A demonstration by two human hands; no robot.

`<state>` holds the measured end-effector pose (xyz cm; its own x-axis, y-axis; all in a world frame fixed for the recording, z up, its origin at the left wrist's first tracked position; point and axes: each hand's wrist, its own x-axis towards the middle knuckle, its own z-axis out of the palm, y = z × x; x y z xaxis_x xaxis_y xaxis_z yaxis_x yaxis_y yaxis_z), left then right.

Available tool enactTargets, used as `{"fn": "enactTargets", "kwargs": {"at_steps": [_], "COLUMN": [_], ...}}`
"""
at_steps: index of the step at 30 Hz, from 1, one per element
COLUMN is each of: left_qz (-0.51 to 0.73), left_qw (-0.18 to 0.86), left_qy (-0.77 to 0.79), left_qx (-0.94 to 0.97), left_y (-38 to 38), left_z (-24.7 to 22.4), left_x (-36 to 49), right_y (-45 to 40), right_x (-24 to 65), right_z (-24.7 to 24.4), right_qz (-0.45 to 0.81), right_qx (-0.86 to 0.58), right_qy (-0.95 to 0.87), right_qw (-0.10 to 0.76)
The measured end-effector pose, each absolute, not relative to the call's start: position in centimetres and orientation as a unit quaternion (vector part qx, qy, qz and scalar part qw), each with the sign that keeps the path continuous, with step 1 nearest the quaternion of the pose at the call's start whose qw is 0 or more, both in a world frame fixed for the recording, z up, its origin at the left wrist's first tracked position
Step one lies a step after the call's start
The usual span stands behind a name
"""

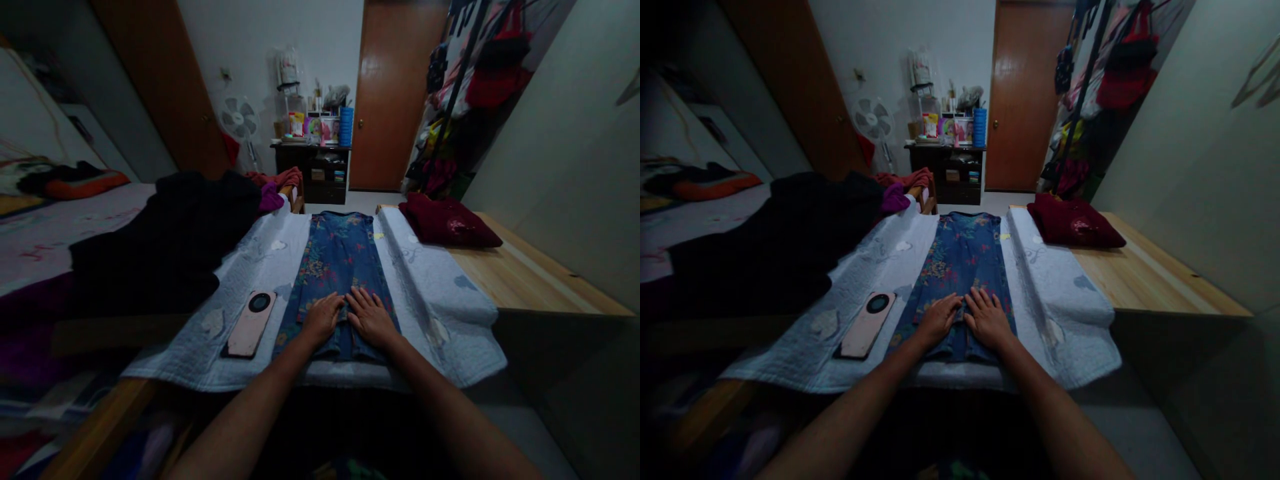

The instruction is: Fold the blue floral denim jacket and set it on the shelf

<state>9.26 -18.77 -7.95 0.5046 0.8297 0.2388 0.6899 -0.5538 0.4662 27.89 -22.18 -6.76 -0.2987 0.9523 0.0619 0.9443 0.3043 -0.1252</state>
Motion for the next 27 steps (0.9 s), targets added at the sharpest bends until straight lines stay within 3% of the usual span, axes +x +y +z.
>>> {"fn": "enactTargets", "kwargs": {"at_steps": [17, 27], "left_qz": [0.201, 0.276], "left_qw": [0.152, 0.201], "left_qy": [0.428, 0.397], "left_qx": [0.868, 0.852], "left_y": [-20.8, -20.6], "left_z": [-7.6, -7.4], "left_x": [8.7, 8.3], "right_y": [-25.3, -25.1], "right_x": [27.5, 27.4], "right_z": [-5.7, -6.2], "right_qz": [0.105, 0.098], "right_qx": [-0.567, -0.579], "right_qy": [-0.814, -0.807], "right_qw": [0.070, 0.062]}}
